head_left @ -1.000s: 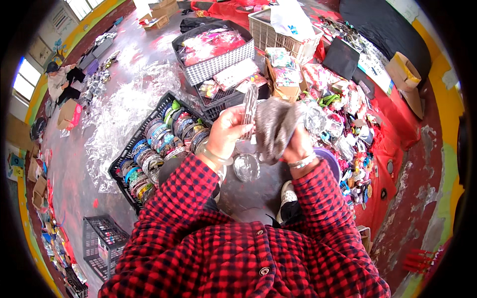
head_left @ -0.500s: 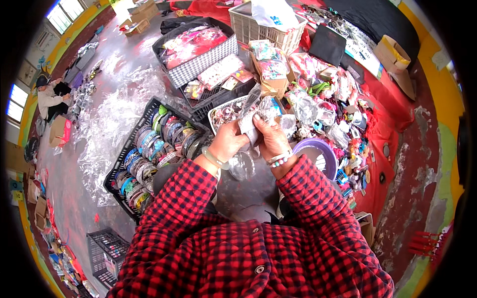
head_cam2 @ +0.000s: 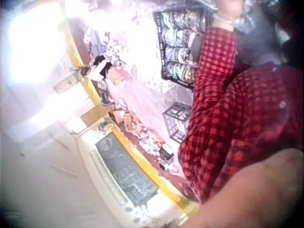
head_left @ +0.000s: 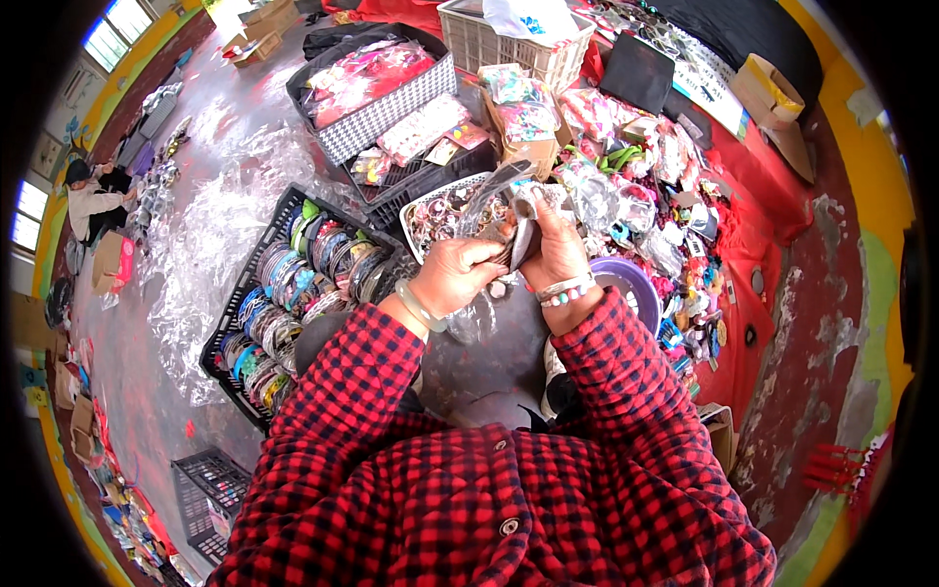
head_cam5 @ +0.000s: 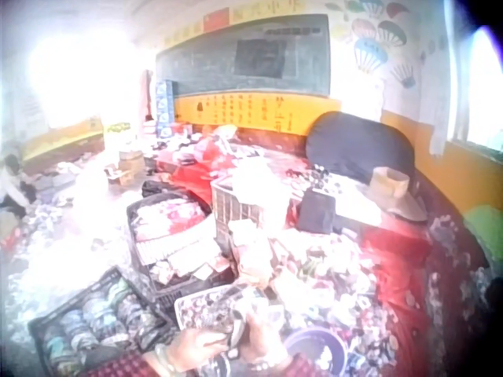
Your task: The person picks up several hair bands and hair ties from a container and wipes them by hand using a cloth.
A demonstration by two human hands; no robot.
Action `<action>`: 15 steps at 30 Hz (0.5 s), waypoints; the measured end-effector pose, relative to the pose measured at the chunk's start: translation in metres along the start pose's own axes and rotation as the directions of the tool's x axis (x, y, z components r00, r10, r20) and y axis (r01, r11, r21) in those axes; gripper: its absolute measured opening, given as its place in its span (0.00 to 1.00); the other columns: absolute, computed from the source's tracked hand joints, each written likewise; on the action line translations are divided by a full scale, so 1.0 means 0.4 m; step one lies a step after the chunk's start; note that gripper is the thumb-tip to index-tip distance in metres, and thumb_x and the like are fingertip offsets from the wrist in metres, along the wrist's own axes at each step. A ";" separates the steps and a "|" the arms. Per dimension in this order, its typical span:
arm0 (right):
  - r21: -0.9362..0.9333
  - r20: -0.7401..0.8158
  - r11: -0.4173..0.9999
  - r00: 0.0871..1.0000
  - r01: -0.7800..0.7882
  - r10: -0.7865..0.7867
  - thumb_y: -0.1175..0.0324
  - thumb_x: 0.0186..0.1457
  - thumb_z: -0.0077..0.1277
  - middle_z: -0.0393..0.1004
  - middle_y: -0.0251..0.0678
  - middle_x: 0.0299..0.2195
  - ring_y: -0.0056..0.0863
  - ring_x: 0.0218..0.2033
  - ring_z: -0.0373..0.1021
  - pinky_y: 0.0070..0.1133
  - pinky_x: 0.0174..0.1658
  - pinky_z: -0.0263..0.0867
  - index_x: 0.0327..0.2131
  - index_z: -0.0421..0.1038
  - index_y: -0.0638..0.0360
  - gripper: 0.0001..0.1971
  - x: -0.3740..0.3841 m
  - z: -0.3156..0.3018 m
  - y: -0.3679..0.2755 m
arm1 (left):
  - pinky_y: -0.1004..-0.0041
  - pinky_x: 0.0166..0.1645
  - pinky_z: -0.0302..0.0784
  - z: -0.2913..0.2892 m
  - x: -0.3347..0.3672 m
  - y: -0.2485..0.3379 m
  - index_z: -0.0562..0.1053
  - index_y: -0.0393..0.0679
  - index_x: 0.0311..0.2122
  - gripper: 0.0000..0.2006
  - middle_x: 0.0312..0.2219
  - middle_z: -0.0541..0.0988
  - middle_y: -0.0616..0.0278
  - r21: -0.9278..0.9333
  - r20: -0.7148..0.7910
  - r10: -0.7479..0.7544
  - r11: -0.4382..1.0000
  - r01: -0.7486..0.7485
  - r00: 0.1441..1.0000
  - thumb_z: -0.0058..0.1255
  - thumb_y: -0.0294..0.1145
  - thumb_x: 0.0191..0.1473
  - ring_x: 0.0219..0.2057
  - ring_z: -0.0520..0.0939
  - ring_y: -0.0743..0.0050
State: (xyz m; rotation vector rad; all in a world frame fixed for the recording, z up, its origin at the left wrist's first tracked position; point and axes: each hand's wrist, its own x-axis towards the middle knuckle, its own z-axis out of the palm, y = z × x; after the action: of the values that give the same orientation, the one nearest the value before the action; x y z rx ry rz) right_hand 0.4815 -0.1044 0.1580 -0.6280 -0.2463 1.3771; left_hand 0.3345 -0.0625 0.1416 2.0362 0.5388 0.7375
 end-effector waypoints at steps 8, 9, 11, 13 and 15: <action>0.154 0.018 0.986 0.998 -0.066 0.064 0.59 0.53 0.43 0.61 0.33 0.13 0.24 0.12 0.57 0.20 0.15 0.53 0.27 0.64 0.59 0.12 0.034 -0.076 0.021 | 0.70 0.31 0.71 0.028 0.003 -0.003 0.72 0.39 0.32 0.11 0.22 0.75 0.57 0.188 0.056 0.267 0.943 -0.273 0.962 0.54 0.24 0.39 0.25 0.76 0.58; 0.183 0.044 0.978 0.995 -0.096 0.089 0.59 0.53 0.43 0.61 0.33 0.13 0.24 0.12 0.57 0.20 0.15 0.53 0.27 0.64 0.59 0.13 0.036 -0.080 0.018 | 0.70 0.31 0.71 0.029 0.002 -0.008 0.72 0.39 0.33 0.11 0.22 0.75 0.57 0.200 0.057 0.278 0.938 -0.284 0.959 0.55 0.24 0.39 0.25 0.76 0.58; 0.117 -0.110 0.987 0.986 -0.111 0.124 0.60 0.55 0.37 0.61 0.34 0.13 0.25 0.13 0.57 0.21 0.17 0.54 0.26 0.63 0.61 0.14 0.042 -0.071 0.012 | 0.70 0.30 0.71 0.027 -0.002 -0.014 0.72 0.39 0.33 0.11 0.22 0.75 0.57 0.198 0.066 0.257 0.944 -0.265 0.964 0.55 0.24 0.39 0.24 0.76 0.58; -0.001 -0.308 0.993 0.944 -0.121 0.115 0.58 0.57 0.33 0.59 0.34 0.13 0.25 0.14 0.55 0.20 0.20 0.55 0.25 0.62 0.62 0.17 0.046 -0.034 -0.001 | 0.70 0.29 0.71 0.021 -0.006 -0.019 0.72 0.39 0.33 0.11 0.21 0.75 0.57 0.173 0.081 0.194 0.963 -0.205 0.978 0.54 0.24 0.40 0.24 0.76 0.58; 0.028 -0.297 0.996 0.951 -0.080 0.085 0.60 0.59 0.29 0.60 0.36 0.15 0.26 0.16 0.56 0.21 0.22 0.57 0.26 0.62 0.63 0.17 0.052 -0.041 -0.007 | 0.71 0.27 0.70 0.021 -0.007 -0.011 0.71 0.38 0.33 0.08 0.20 0.73 0.56 0.138 0.055 0.187 0.972 -0.193 0.981 0.50 0.24 0.43 0.22 0.75 0.62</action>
State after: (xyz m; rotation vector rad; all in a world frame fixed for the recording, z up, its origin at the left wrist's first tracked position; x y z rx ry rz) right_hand 0.4963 -0.0891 0.1420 -0.8310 0.0339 1.3422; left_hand 0.3378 -0.0671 0.1335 2.2541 0.3849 0.7864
